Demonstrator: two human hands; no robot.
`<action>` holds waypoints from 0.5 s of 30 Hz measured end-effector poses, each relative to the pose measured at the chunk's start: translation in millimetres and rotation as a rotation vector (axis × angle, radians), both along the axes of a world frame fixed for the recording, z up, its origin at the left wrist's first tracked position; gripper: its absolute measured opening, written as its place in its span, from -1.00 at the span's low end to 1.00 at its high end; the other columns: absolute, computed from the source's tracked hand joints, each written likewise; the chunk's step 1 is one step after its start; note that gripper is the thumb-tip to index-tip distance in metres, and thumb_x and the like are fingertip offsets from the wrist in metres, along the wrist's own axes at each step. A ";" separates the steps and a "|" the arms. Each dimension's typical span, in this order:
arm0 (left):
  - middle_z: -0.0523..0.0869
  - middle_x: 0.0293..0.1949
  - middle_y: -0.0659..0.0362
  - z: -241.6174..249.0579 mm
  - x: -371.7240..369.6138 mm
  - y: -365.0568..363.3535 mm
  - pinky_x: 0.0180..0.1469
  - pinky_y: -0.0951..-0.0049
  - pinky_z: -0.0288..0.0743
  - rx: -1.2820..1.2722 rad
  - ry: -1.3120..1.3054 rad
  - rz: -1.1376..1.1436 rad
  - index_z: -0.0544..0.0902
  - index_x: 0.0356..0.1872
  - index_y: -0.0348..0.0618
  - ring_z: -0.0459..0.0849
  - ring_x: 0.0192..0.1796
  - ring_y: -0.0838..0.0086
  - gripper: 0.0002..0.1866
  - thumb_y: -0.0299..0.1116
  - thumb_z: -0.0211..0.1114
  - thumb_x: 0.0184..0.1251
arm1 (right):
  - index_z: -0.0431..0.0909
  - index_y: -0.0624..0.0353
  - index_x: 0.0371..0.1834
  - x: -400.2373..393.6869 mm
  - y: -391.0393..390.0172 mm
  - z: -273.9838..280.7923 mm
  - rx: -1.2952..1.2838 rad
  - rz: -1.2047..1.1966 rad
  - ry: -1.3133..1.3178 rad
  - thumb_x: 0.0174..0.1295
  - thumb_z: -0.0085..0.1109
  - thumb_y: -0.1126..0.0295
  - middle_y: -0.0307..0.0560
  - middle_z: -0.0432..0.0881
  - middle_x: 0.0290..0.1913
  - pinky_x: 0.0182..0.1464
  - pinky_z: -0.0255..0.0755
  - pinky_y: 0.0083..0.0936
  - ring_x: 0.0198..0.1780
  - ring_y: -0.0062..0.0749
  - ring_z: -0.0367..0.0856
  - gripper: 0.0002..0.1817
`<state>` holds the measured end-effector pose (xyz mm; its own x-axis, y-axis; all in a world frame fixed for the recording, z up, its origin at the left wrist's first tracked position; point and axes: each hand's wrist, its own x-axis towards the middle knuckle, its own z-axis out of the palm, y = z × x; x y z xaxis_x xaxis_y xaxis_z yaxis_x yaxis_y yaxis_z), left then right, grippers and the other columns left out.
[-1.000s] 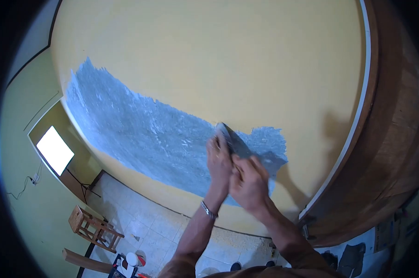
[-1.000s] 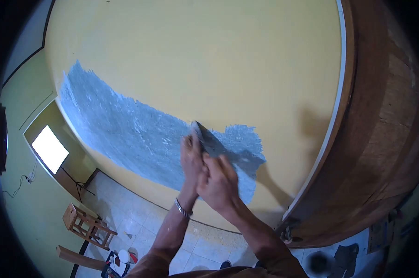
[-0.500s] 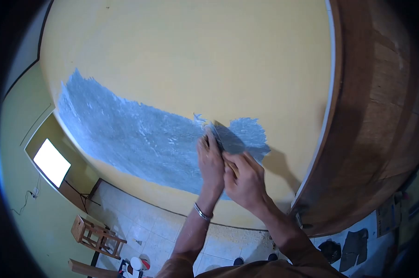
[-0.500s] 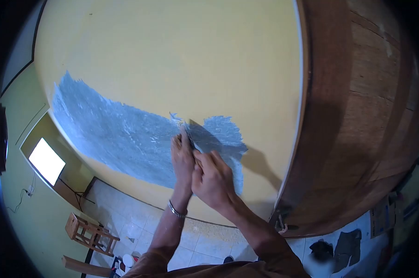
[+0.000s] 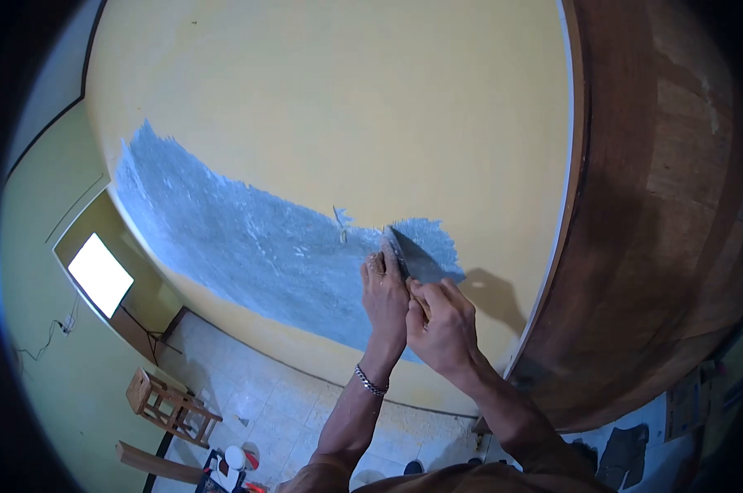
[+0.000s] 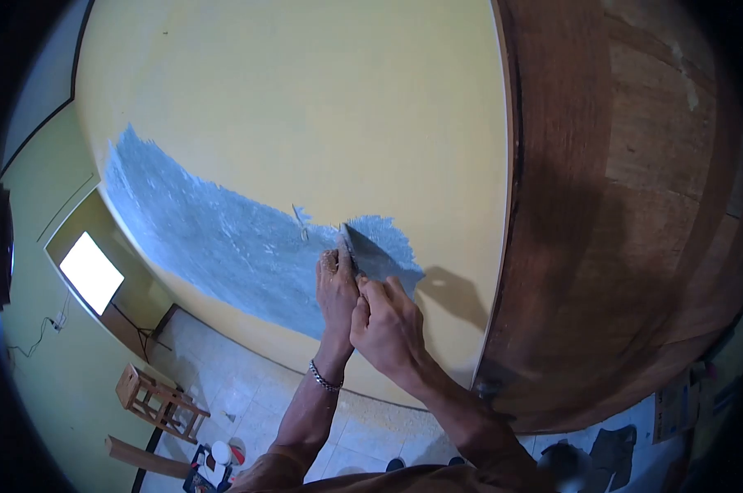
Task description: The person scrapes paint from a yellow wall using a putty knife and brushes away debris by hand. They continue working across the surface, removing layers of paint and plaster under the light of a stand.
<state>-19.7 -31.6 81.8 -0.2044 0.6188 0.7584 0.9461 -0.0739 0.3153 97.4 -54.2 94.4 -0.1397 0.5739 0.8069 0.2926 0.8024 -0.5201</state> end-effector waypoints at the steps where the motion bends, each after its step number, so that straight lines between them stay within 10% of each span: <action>1: 0.52 -0.02 -0.19 -14.2 2.9 -13.8 0.14 0.10 0.44 0.024 0.056 -0.004 0.28 0.39 -0.53 0.49 0.04 -0.04 -0.24 -0.41 0.27 0.13 | 0.59 0.34 -0.25 7.8 -17.0 -3.7 -0.039 0.015 0.000 0.10 0.22 0.62 0.13 0.64 -0.34 -0.24 0.54 -0.18 -0.30 0.02 0.61 -0.86; 15: 0.47 0.07 -0.22 -2.3 -13.1 8.8 0.21 0.13 0.43 -0.012 0.050 -0.011 0.19 0.46 -0.48 0.46 0.13 -0.08 -0.20 -0.40 0.25 0.18 | 0.60 0.36 -0.19 -12.5 -2.8 -0.3 -0.072 -0.054 0.030 0.05 0.21 0.64 0.13 0.61 -0.32 -0.22 0.53 -0.17 -0.28 0.04 0.60 -0.78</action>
<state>-32.7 -22.7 79.5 -0.1592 0.6299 0.7602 0.9600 -0.0810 0.2681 85.0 -57.1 94.1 -0.0832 0.6366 0.7667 0.3179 0.7461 -0.5850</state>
